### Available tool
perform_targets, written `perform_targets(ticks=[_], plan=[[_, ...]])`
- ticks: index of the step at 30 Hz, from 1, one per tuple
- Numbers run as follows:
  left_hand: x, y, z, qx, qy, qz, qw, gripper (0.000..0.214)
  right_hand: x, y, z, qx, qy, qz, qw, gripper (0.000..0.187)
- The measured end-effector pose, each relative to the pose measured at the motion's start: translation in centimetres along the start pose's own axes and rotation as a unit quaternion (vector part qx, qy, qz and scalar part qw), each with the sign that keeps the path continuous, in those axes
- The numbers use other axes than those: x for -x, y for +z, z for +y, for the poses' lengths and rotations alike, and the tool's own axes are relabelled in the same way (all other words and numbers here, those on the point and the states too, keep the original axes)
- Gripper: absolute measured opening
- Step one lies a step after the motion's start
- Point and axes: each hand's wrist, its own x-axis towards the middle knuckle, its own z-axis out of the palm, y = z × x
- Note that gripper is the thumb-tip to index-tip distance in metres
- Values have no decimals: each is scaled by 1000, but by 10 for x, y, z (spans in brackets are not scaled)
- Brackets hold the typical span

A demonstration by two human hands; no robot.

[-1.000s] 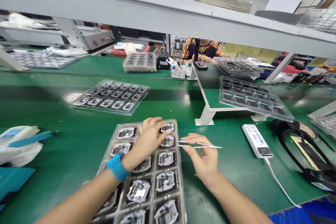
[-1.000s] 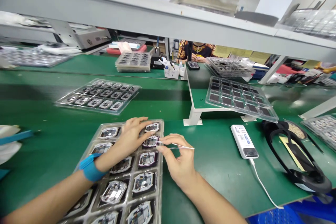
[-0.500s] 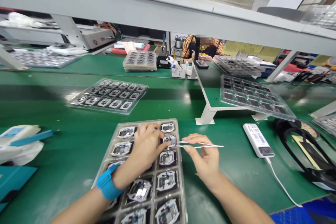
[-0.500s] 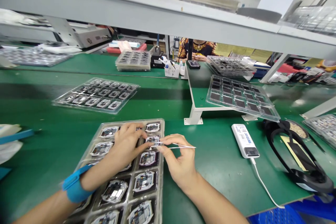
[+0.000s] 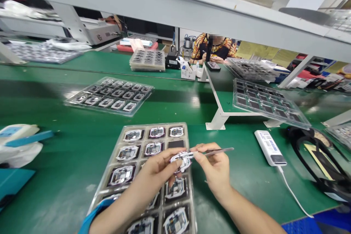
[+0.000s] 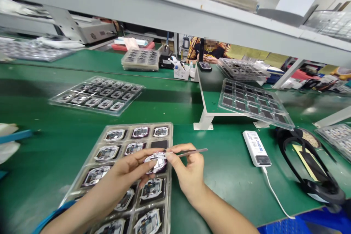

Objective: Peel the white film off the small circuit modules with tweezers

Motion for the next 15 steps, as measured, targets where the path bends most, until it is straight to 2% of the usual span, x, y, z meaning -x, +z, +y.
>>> perform_targets(ticks=[7,11,15], plan=[[1,4,-6,5,33,6,999,34,0,1,5,7,20,0,1000,19],[4,4,-9,20,-14,34,999,30,-1,2,6,-20,45,-2,999,22],[4,5,-11,56,-41,47,996,29,-3,4,3,-45,30,-30,998,22]])
